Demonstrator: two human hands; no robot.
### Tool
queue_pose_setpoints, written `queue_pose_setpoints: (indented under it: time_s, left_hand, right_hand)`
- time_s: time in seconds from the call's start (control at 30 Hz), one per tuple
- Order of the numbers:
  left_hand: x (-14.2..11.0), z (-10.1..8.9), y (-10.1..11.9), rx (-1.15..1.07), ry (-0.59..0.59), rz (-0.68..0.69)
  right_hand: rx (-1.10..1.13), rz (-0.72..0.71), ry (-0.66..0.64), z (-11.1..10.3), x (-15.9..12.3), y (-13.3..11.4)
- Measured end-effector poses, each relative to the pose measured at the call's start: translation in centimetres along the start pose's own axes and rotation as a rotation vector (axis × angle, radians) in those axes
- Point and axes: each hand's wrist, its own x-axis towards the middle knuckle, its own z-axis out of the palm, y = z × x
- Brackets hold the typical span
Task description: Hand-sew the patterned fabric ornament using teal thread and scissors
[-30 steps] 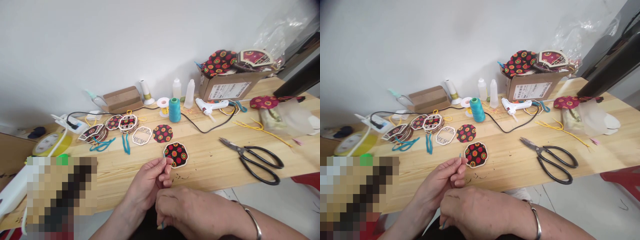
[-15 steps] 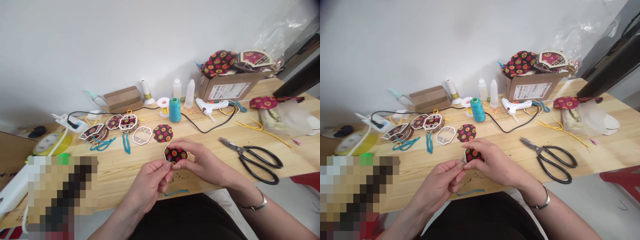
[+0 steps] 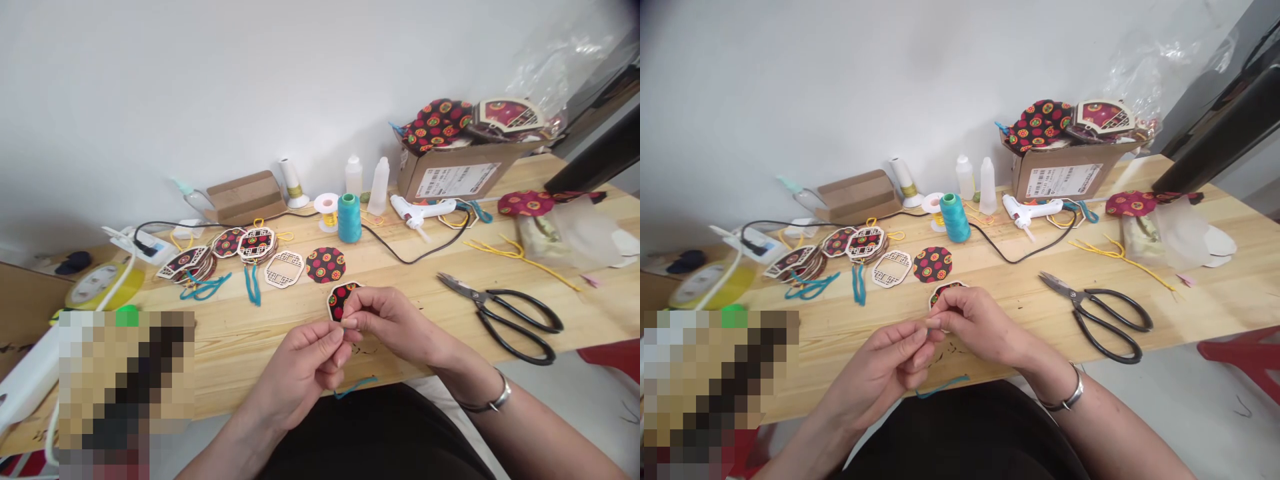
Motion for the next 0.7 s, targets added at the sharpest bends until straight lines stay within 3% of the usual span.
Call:
queue_pose_setpoints:
  time_s: [0.17,0.5,0.7]
  left_hand:
    - [0.0,-0.1,-0.2,-0.075,0.005,-0.006]
    - [0.0,0.1,0.1,-0.025,0.093,0.051]
    - [-0.2,-0.2,0.4,-0.005,0.161,0.101]
  right_hand:
    - [-0.054,0.010,0.026,0.1,0.0,-0.2]
    - [-0.123,0.005,-0.002,-0.4,0.1,-0.3]
    - [-0.464,-0.077,-0.129,-2.0,0.0,-1.8]
